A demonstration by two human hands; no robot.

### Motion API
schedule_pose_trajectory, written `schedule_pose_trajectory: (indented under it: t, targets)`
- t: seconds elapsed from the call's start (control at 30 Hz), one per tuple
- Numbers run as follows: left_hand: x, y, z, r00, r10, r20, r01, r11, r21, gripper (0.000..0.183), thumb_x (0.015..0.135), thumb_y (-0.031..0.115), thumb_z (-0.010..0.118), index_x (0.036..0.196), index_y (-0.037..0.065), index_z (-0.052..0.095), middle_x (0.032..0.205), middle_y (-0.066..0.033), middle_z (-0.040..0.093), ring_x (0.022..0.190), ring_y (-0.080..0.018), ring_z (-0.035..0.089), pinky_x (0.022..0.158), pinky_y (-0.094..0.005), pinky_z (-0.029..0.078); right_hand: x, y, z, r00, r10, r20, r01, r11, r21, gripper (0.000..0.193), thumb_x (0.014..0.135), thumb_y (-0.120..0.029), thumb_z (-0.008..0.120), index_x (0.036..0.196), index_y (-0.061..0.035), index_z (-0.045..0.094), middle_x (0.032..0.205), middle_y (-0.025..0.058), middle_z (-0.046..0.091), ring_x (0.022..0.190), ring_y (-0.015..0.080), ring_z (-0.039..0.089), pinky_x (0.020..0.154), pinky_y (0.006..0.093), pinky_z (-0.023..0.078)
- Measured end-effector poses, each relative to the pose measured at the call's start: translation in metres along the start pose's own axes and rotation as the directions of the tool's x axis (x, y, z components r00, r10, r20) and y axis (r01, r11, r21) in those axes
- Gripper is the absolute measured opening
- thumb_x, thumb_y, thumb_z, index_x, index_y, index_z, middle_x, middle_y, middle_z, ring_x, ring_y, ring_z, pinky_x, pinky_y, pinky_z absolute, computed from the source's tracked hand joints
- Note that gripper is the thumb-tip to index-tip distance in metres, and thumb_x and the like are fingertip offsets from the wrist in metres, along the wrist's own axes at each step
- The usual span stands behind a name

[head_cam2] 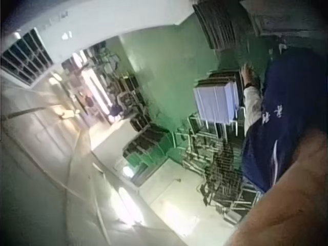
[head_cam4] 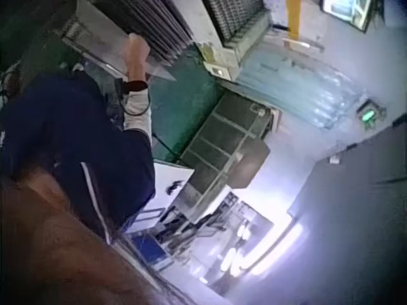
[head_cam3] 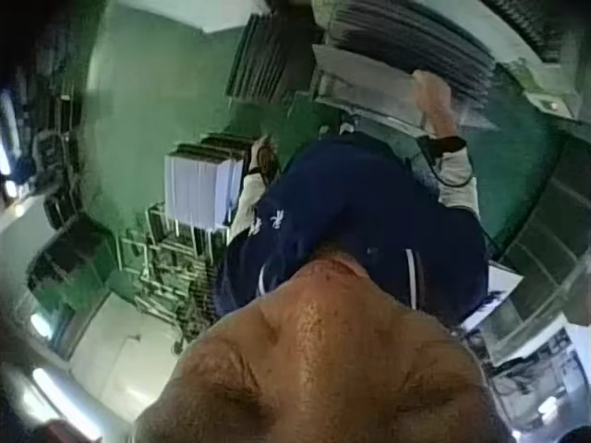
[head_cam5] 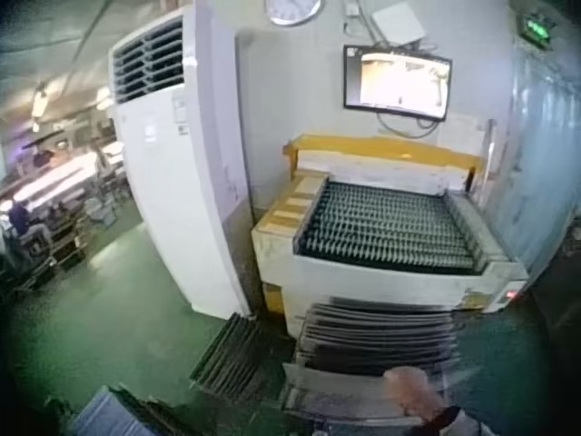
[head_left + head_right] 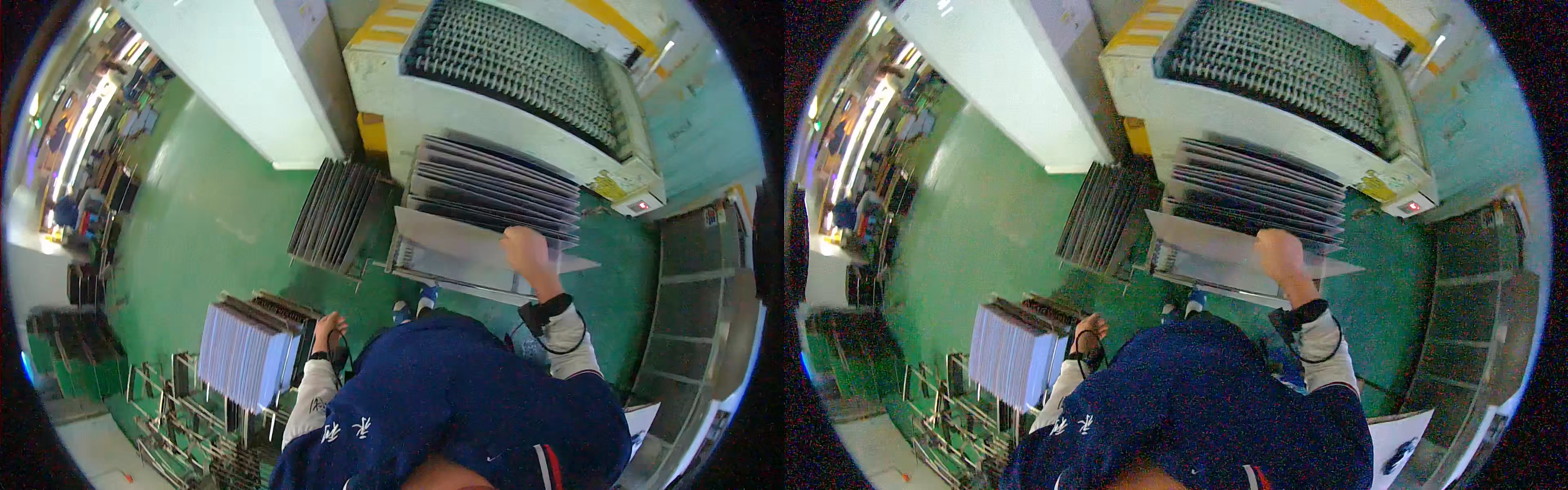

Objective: The recorder is picking up rectangular metal plates from a stack, feeding them into an automated processing machine, and then transferring plates from the machine to a storage rack.

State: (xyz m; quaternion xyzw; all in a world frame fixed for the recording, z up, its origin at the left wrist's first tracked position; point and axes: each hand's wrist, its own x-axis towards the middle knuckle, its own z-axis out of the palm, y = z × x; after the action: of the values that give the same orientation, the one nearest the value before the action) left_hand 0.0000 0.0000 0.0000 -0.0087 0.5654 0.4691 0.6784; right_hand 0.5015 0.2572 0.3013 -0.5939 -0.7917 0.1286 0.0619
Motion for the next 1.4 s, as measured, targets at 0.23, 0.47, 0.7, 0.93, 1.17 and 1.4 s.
schedule_pose_trajectory:
  t: [0.23,0.47,0.7,0.93,1.17,1.4]
  targets:
    - [0.032,-0.019,-0.003,0.980,-0.193,-0.052,0.193,0.981,-0.001,0.030,0.090,0.025,0.063,0.109,0.003,0.056,0.089,-0.0111,0.064,0.065,-0.0239,0.062,0.053,-0.0377,0.050,-0.025,0.006,-0.197,0.934,0.028,-0.355,-0.020,0.999,0.028,0.021,0.079,-0.022,0.064,0.088,-0.0027,0.064,0.083,0.0157,0.064,0.074,0.0336,0.060,0.070,0.0408,0.047]
    - [0.031,0.003,0.015,0.997,-0.081,-0.002,0.081,0.997,0.001,0.027,0.090,0.024,0.062,0.108,0.003,0.057,0.085,-0.0095,0.062,0.064,-0.0217,0.061,0.054,-0.0329,0.048,-0.024,0.053,-0.316,0.634,0.277,-0.722,-0.015,0.938,0.347,0.019,0.084,-0.018,0.068,0.088,0.0005,0.065,0.068,0.0055,0.055,0.068,0.0083,0.049,0.063,0.0273,0.041]
    - [0.021,0.001,0.031,0.987,0.011,-0.161,0.001,0.997,0.073,0.020,0.090,0.021,0.059,0.101,0.004,0.057,0.083,-0.0089,0.062,0.061,-0.0216,0.059,0.052,-0.0353,0.048,0.076,0.085,-0.315,0.268,0.048,-0.962,0.104,0.992,0.078,0.020,0.087,-0.016,0.066,0.099,-0.0003,0.067,0.084,0.0092,0.068,0.075,0.0142,0.057,0.070,0.0289,0.046]
    - [-0.003,-0.007,0.056,0.976,0.188,-0.112,-0.109,0.862,0.495,0.024,0.092,0.025,0.055,0.087,0.002,0.058,0.074,-0.0075,0.060,0.058,-0.0204,0.058,0.049,-0.0331,0.046,0.204,0.127,-0.222,0.364,-0.327,-0.872,0.204,0.942,-0.268,0.018,0.077,-0.003,0.054,0.090,-0.0082,0.066,0.091,0.0126,0.068,0.082,0.0329,0.063,0.074,0.0432,0.051]
    - [-0.047,-0.015,0.074,0.969,0.141,-0.201,-0.091,0.966,0.241,0.021,0.090,0.026,0.057,0.082,0.007,0.059,0.067,-0.0079,0.061,0.058,-0.0231,0.060,0.049,-0.0363,0.046,0.238,0.111,-0.136,0.636,-0.293,-0.714,0.157,0.955,-0.251,0.030,0.078,-0.007,0.058,0.107,-0.0105,0.065,0.106,0.0049,0.065,0.096,0.0268,0.060,0.082,0.0399,0.048]
    - [-0.062,-0.047,0.060,0.931,-0.079,-0.357,0.089,0.996,0.010,0.018,0.088,0.026,0.058,0.084,0.008,0.058,0.077,-0.0108,0.063,0.063,-0.0271,0.061,0.051,-0.0410,0.047,0.302,0.149,-0.093,0.884,-0.100,-0.456,0.019,0.984,-0.179,0.050,0.087,-0.037,0.061,0.130,-0.0124,0.053,0.137,0.0109,0.047,0.129,0.0319,0.041,0.103,0.0504,0.031]
